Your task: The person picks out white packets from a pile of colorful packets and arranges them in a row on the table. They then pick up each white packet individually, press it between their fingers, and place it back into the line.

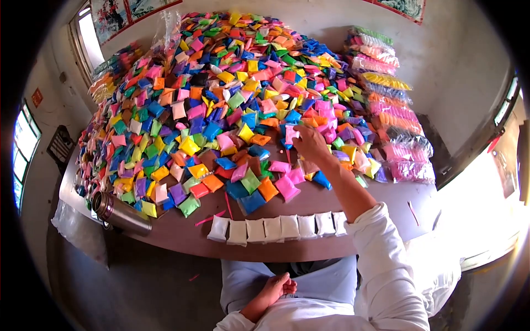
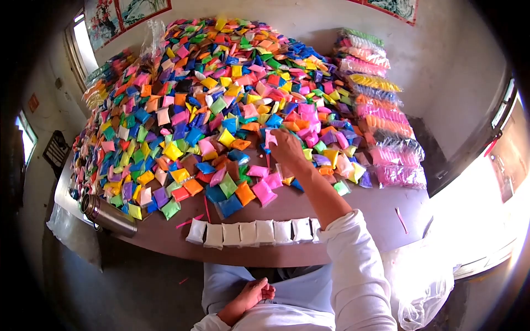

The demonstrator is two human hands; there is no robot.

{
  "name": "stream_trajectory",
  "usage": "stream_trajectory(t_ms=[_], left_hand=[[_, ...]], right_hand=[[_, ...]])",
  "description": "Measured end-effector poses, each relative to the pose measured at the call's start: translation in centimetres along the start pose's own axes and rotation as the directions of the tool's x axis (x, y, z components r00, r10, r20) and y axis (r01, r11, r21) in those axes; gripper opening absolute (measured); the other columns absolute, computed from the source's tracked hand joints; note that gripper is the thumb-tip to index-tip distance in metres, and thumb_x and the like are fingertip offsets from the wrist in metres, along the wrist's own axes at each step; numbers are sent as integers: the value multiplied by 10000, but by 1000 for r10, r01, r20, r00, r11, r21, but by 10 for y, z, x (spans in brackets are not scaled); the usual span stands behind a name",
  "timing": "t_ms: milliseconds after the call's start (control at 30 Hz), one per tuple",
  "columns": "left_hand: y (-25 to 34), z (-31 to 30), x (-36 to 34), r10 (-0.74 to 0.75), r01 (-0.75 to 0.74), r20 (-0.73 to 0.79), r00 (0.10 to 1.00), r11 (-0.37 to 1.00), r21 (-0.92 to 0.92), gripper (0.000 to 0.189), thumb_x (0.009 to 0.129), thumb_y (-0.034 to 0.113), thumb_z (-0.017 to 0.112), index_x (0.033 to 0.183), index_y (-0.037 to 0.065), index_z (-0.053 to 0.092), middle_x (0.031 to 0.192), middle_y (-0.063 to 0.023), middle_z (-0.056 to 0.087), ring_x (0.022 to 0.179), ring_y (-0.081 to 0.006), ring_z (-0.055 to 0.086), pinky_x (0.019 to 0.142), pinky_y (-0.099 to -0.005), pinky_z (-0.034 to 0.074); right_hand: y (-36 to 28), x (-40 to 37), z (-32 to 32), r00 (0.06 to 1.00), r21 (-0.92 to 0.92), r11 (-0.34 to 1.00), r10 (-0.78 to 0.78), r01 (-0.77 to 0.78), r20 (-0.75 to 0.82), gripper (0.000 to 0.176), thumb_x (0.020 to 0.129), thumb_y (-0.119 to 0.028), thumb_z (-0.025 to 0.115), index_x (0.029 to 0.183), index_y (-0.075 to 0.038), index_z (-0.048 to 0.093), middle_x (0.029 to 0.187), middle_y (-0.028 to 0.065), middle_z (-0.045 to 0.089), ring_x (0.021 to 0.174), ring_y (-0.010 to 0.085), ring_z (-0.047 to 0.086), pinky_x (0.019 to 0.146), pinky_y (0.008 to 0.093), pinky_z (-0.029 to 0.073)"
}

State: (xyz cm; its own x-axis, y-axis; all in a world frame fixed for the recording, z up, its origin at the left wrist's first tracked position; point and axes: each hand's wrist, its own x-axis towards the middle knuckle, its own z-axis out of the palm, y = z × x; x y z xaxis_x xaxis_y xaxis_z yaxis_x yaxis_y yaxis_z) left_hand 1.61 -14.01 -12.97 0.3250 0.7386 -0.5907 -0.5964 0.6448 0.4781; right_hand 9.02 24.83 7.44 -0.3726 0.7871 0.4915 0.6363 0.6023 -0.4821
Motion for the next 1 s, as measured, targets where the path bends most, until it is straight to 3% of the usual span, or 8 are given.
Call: stream_trajectory(t_ms=[200,267,433,667,733,833,900,1000], left_hand=[[33,-7,6,-37,34,58,998,998,49,325,932,337,515,805,37,510,887,-144,620,767,-219,631,730,-367,530],[38,-26,21,-61,62,84,995,998,0,292,929,316,516,830,43,535,922,-135,619,788,-229,615,742,-377,520],[49,-43,46,-55,22,-124,991,967,-254,225,933,235,471,1038,53,552,943,-80,612,819,-224,592,743,-362,497],[44,-55,54,-66,59,-74,995,994,-89,274,940,298,461,1045,62,553,917,-88,611,790,-205,581,722,-354,491],[51,-55,54,-85,74,-90,992,991,-112,276,940,300,461,1045,62,553,915,-88,611,789,-205,581,722,-354,491],[57,-59,53,-105,90,-112,988,987,-133,280,940,305,462,1045,62,553,913,-88,611,787,-204,581,721,-354,491],[60,-61,53,-117,100,-126,985,986,-137,282,939,307,463,1044,61,553,912,-88,611,786,-204,581,721,-354,490],[64,-64,53,-135,114,-144,980,983,-146,286,939,311,463,1044,61,554,910,-88,611,784,-203,580,721,-354,490]], right_hand=[[33,56,18,986,216,963,143,-158,86,373,787,-184,548,1126,-28,557,1027,213,622,969,355,598,788,401,491],[40,68,27,993,289,950,98,-114,69,364,831,-162,540,1156,3,526,983,179,626,917,283,619,761,356,477],[52,89,38,997,190,982,21,-8,-70,345,822,-110,478,1143,-7,552,1060,199,623,1029,340,589,849,375,471],[45,133,49,998,236,971,55,-50,-14,361,811,-89,471,1160,-53,556,1034,234,616,982,382,589,861,414,461],[66,148,70,991,183,980,-55,76,-121,409,806,-67,461,1208,-76,534,1107,215,600,1035,371,569,898,400,445],[78,161,82,996,175,984,-7,22,-88,406,813,-72,455,1213,-69,531,1120,216,594,1048,367,564,900,397,444],[86,167,85,989,151,981,112,-125,96,420,819,-74,455,1233,-65,520,1147,219,581,1073,359,554,917,389,433],[97,172,94,986,95,989,101,-114,132,447,824,-78,454,1269,-72,492,1182,214,564,1109,346,537,935,381,420]])
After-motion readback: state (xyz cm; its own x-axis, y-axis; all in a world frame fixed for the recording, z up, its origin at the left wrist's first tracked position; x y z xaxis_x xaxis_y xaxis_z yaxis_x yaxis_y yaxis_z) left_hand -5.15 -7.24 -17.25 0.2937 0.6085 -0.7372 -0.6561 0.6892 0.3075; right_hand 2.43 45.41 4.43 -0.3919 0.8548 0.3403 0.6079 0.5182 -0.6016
